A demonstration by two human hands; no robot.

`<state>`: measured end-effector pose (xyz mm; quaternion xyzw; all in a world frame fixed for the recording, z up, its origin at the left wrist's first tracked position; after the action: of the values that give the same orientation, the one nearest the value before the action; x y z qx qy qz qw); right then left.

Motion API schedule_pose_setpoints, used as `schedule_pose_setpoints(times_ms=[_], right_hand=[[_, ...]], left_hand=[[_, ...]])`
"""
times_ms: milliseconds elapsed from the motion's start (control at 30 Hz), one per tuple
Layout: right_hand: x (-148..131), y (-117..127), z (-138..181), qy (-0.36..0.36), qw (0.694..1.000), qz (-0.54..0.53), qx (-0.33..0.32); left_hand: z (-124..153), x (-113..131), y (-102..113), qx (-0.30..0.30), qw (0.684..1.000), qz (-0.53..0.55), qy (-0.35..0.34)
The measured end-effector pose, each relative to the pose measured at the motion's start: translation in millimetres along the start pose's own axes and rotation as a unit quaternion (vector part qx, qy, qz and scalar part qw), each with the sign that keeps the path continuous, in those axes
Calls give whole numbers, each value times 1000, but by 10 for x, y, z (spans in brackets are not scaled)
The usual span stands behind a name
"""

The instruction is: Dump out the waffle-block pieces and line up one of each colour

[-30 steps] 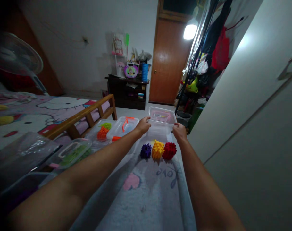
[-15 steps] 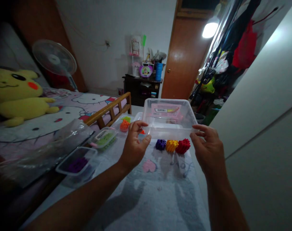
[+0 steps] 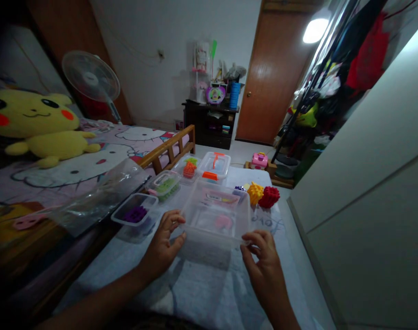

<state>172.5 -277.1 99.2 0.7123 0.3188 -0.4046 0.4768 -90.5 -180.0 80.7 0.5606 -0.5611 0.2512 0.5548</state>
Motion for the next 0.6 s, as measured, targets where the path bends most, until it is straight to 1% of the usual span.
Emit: schedule_pose_setpoints(times_ms=[167,367,433,500,600], right_hand=[[55,-85,-50,-22,1000,8,-15],[106,-48,-59,-41,998,-7,-43],[155,-17,-95,-61,996,-40,-43],[221,3,-164,-87,992,-88,-28],[334,-40,-294,-131,978,-161,-8]], left_hand=[[-54,-138,-10,2,1000,6,19],[4,-224,13,7,1000,18,25],[12,-241,28,4,999,36,32],[-15,-257,35,-3,997,63,44],[-119,-283,49,4,993,99,72]])
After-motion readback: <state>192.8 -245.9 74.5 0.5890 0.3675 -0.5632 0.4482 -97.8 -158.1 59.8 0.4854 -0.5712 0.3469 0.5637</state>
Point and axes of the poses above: each hand's wrist, its own z-axis away from the middle knuckle, its own y-axis out of the back of the hand, x = y × z, the point moved 6 cm from there along -z, towards the middle knuckle, and after that the axes turned 7 degrees about -x, right-handed, at the moved point
